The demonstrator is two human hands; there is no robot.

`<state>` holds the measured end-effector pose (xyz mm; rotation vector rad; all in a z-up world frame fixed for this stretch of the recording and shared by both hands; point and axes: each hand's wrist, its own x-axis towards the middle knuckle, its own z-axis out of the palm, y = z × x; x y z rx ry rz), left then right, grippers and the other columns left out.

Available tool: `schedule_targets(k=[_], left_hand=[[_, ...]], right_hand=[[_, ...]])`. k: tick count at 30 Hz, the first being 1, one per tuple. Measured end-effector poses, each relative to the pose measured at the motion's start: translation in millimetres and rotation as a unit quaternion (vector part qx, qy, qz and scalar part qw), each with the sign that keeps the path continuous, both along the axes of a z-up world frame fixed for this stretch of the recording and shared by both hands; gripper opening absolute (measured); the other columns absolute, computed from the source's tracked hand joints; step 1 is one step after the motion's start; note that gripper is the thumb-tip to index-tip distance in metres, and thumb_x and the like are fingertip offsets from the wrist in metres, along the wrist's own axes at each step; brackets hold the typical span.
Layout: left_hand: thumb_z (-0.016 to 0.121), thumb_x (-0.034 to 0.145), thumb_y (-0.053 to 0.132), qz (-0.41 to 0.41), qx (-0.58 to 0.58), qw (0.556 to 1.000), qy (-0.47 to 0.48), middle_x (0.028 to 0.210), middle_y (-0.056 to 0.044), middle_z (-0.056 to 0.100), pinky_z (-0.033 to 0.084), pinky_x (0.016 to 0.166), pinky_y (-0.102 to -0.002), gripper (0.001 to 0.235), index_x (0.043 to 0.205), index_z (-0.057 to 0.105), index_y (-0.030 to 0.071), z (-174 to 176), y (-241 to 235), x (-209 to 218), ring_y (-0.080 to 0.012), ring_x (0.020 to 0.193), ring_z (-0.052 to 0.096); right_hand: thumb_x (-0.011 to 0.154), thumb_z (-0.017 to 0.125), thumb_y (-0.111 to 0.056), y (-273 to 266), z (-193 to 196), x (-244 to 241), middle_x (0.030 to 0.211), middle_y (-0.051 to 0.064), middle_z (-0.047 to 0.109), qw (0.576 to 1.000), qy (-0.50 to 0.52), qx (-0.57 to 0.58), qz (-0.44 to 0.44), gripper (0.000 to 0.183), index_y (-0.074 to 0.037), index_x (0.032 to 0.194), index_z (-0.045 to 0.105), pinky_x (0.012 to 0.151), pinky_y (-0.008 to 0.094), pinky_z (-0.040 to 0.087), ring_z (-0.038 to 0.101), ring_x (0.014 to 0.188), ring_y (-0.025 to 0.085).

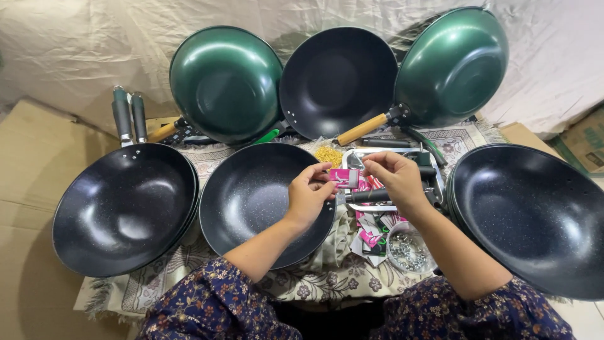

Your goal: Assembling handles onto metal woks using screws and manual manipulation.

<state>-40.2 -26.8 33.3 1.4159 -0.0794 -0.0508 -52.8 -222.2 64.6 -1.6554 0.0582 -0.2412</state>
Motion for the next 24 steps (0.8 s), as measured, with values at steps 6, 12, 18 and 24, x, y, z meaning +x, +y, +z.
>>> schedule_targets(k=[6, 12, 18, 24], left_hand=[[0.075, 0.081, -0.004, 0.005, 0.017, 1.000, -0.020, 0.089, -0.018, 0.067, 0.066, 0.060, -0.028, 0.037, 0.118, 0.070, -0.003, -4, -3, 0, -0.0213, 0.070, 0.074], [0.078, 0.082, -0.001, 0.013, 0.038, 0.999, -0.031, 0.089, -0.019, 0.072, 0.066, 0.060, -0.029, 0.031, 0.113, 0.074, -0.002, -7, -7, 0, -0.0207, 0.071, 0.074], [0.077, 0.084, 0.000, -0.016, 0.033, 0.999, -0.016, 0.093, -0.020, 0.073, 0.065, 0.066, -0.029, 0.030, 0.114, 0.073, -0.003, 4, -4, -7, -0.0203, 0.078, 0.074], [0.077, 0.085, 0.001, -0.032, 0.022, 0.999, -0.003, 0.096, -0.019, 0.074, 0.065, 0.069, -0.029, 0.031, 0.116, 0.073, -0.002, -1, -4, -3, -0.0202, 0.080, 0.074]], right_hand=[[0.085, 0.080, -0.012, 17, -6, -5, 0.075, 0.011, 0.074, 0.982, -0.071, -0.174, 0.007, 0.013, -0.010, 0.098, 0.080, 0.079, 0.034, 0.057, 0.073, 0.076, 0.021], [0.086, 0.082, -0.019, 18, -12, -4, 0.076, 0.002, 0.071, 0.949, -0.149, -0.278, 0.019, 0.009, -0.014, 0.093, 0.080, 0.079, 0.030, 0.054, 0.068, 0.078, 0.017], [0.083, 0.083, -0.014, 19, -18, -1, 0.072, -0.001, 0.067, 0.916, -0.226, -0.332, 0.007, 0.009, -0.014, 0.089, 0.077, 0.076, 0.030, 0.050, 0.064, 0.075, 0.018], [0.083, 0.084, -0.013, 18, -17, -2, 0.074, -0.001, 0.068, 0.911, -0.246, -0.330, 0.003, 0.009, -0.014, 0.090, 0.077, 0.076, 0.031, 0.049, 0.065, 0.076, 0.018]])
